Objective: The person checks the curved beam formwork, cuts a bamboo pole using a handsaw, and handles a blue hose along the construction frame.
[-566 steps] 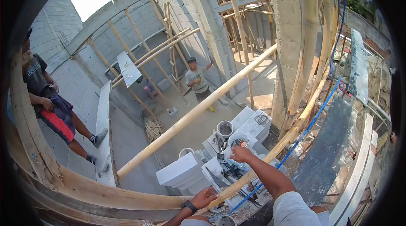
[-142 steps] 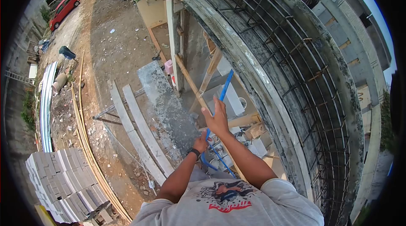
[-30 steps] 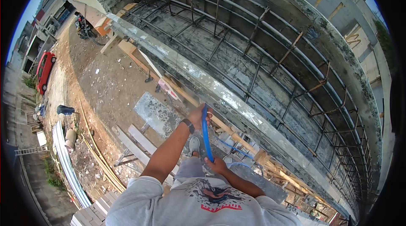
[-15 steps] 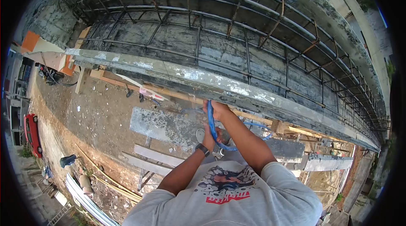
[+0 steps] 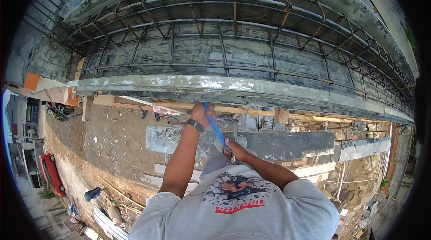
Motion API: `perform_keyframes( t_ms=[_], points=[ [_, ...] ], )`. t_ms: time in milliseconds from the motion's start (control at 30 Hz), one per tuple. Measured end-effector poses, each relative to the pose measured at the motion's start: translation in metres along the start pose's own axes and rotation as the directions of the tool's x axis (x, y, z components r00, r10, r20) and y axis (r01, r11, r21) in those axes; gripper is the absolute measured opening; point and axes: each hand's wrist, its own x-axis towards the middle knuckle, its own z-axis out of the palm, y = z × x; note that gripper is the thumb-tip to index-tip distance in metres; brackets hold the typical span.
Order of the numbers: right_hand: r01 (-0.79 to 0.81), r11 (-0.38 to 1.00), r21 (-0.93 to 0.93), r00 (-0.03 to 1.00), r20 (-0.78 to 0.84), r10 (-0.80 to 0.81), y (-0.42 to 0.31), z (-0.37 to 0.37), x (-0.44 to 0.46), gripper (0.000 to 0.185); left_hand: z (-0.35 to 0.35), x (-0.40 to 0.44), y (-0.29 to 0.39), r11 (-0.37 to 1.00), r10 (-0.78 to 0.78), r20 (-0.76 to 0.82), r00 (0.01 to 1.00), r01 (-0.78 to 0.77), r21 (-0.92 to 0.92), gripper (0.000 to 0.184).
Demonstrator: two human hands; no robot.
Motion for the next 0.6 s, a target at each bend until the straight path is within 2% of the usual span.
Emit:
perform_keyframes(
  t_ms=[33,67,167,200,267,333,400,433,467,500,533,567,600],
  points=[
    [-0.003,0.999,0.033,0.998,-0.057,0.005,-0.002,-0.007,0.001,0.082,0.011,0.006,-0.009,0.999,-0.004,-0.044,0.999,0.002,-0.053,0.043],
    [-0.023,0.985,0.171,0.991,-0.128,0.045,-0.002,-0.011,0.002,0.079,0.0,0.028,-0.023,0.997,0.044,-0.026,0.999,-0.046,-0.067,0.045],
    [-0.024,0.834,0.552,0.939,-0.274,0.208,-0.013,-0.019,0.011,0.072,-0.015,0.072,-0.059,0.978,0.173,-0.084,0.981,-0.161,0.13,0.068],
    [0.03,0.791,0.611,0.953,-0.255,0.161,-0.035,-0.011,-0.001,0.069,-0.01,0.059,-0.06,0.964,0.19,-0.083,0.978,-0.17,0.206,0.075],
    [-0.027,0.801,0.598,0.971,-0.173,0.162,-0.029,0.0,0.0,0.071,-0.006,0.025,-0.074,0.918,0.213,-0.082,0.974,-0.171,0.358,0.091],
    [-0.039,0.829,0.558,0.978,-0.147,0.145,-0.037,0.005,0.005,0.069,-0.024,0.006,-0.09,0.962,0.156,0.015,0.988,-0.155,0.226,0.105],
    [-0.025,0.827,0.562,0.987,-0.118,0.109,-0.07,0.007,-0.002,0.063,-0.036,-0.013,-0.111,0.961,0.176,0.028,0.984,-0.178,0.212,0.106],
    [-0.024,0.801,0.598,0.993,-0.08,0.089,-0.084,0.008,-0.009,0.059,-0.087,0.007,-0.126,0.98,0.072,0.347,0.935,-0.131,0.15,0.106],
    [-0.03,0.775,0.631,0.997,-0.039,0.071,-0.095,0.007,-0.012,0.056,-0.135,0.03,-0.141,0.991,-0.021,0.632,0.775,-0.068,0.116,0.105],
    [-0.056,0.752,0.657,0.996,-0.019,0.09,-0.105,0.001,-0.01,0.054,-0.132,0.022,-0.164,0.931,0.036,0.352,0.936,-0.159,0.328,0.107],
    [-0.088,0.727,0.681,0.993,0.004,0.117,-0.111,-0.004,-0.009,0.052,-0.124,0.018,-0.192,0.835,0.161,0.04,0.986,-0.158,0.528,0.109],
    [-0.125,0.7,0.703,0.988,0.028,0.149,-0.117,-0.008,-0.01,0.05,-0.122,0.024,-0.227,0.655,0.481,0.038,0.876,-0.388,0.648,0.095],
    [-0.113,0.677,0.727,0.986,-0.005,0.17,-0.128,-0.013,-0.013,0.049,-0.115,0.021,-0.234,0.552,0.569,0.083,0.818,-0.455,0.699,0.085]
  ],
)
